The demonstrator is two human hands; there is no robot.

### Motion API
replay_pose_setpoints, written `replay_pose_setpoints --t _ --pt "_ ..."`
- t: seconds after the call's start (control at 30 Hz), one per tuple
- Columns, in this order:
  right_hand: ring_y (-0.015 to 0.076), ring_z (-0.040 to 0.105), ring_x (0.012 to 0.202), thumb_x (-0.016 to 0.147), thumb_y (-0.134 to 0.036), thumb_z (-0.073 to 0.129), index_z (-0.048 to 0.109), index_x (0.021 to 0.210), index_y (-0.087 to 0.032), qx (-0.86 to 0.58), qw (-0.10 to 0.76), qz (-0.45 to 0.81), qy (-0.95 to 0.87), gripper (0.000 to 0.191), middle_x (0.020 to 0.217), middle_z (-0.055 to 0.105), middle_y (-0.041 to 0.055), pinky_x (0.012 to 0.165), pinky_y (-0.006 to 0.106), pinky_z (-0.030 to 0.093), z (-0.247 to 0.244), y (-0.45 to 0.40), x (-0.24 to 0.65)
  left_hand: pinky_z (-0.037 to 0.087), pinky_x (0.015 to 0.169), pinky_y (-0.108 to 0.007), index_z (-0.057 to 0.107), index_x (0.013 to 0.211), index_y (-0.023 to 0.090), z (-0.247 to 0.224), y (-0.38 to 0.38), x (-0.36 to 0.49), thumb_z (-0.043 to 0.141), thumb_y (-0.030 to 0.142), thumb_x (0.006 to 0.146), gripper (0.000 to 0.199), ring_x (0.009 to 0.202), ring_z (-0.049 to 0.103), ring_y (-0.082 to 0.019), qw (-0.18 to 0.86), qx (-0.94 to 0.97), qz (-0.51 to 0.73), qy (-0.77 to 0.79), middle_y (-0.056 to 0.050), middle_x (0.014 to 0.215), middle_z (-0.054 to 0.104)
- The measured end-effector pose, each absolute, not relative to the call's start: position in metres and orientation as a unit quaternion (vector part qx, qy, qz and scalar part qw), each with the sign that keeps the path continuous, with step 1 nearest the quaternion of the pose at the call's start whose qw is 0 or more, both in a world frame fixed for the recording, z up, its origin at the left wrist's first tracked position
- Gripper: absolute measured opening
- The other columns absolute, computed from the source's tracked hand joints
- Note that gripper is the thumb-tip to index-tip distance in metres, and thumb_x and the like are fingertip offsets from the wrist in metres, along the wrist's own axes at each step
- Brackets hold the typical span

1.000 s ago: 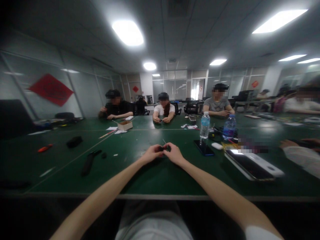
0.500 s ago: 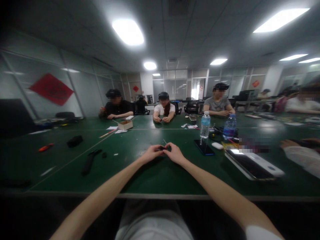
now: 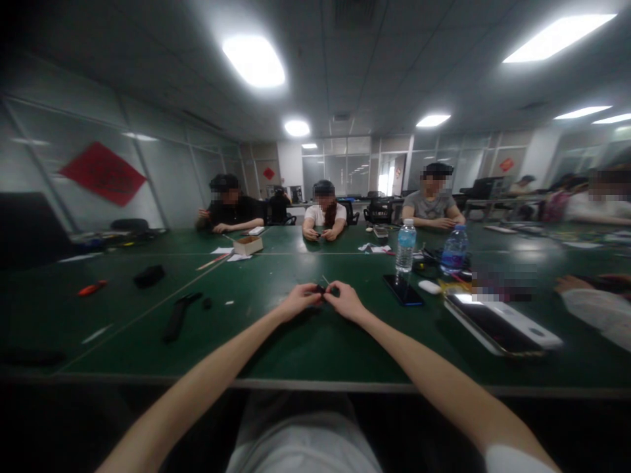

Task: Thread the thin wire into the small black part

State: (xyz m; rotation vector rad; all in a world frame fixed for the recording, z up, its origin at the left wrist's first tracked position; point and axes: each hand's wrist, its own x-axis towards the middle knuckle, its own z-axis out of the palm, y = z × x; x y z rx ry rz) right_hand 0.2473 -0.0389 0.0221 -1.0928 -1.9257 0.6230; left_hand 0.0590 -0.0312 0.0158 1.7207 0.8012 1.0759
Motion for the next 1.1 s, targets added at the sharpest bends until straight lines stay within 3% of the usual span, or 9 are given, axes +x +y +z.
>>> replay_pose_setpoints --t 0.33,0.83,1.1 --pt "0.0070 0.046 0.037 0.070 -0.040 0.065 0.055 0.094 -0.017 -0.447 0.400 0.336 -0.726 0.035 0.057 0.053 -0.0048 0.030 0.015 0.031 0.0184 -0.0331 0.2465 0.049 0.068 -0.030 0.060 0.100 0.009 0.0123 -0.0281 0.0581 0.066 0.030 0.072 0.035 0.070 0.062 -0.014 0.476 0.701 0.423 0.322 -0.010 0.089 0.065" --pt "0.0062 0.045 0.033 0.075 -0.032 0.060 0.058 0.094 -0.015 -0.458 0.377 0.389 -0.705 0.025 0.048 0.054 -0.0038 0.028 0.012 0.027 0.0230 -0.0362 0.2459 0.048 0.067 -0.029 0.061 0.100 0.009 0.0137 -0.0295 0.0597 0.066 0.030 0.073 0.035 0.067 0.060 -0.013 0.483 0.694 0.422 0.328 -0.009 0.085 0.065" --pt "0.0063 0.044 0.034 0.075 -0.034 0.059 0.056 0.094 -0.017 -0.444 0.408 0.400 -0.690 0.026 0.050 0.054 -0.0051 0.027 0.012 0.027 0.0180 -0.0316 0.2444 0.047 0.067 -0.027 0.061 0.099 0.010 0.0145 -0.0308 0.0593 0.064 0.029 0.074 0.032 0.067 0.059 -0.013 0.488 0.693 0.419 0.326 -0.007 0.081 0.065"
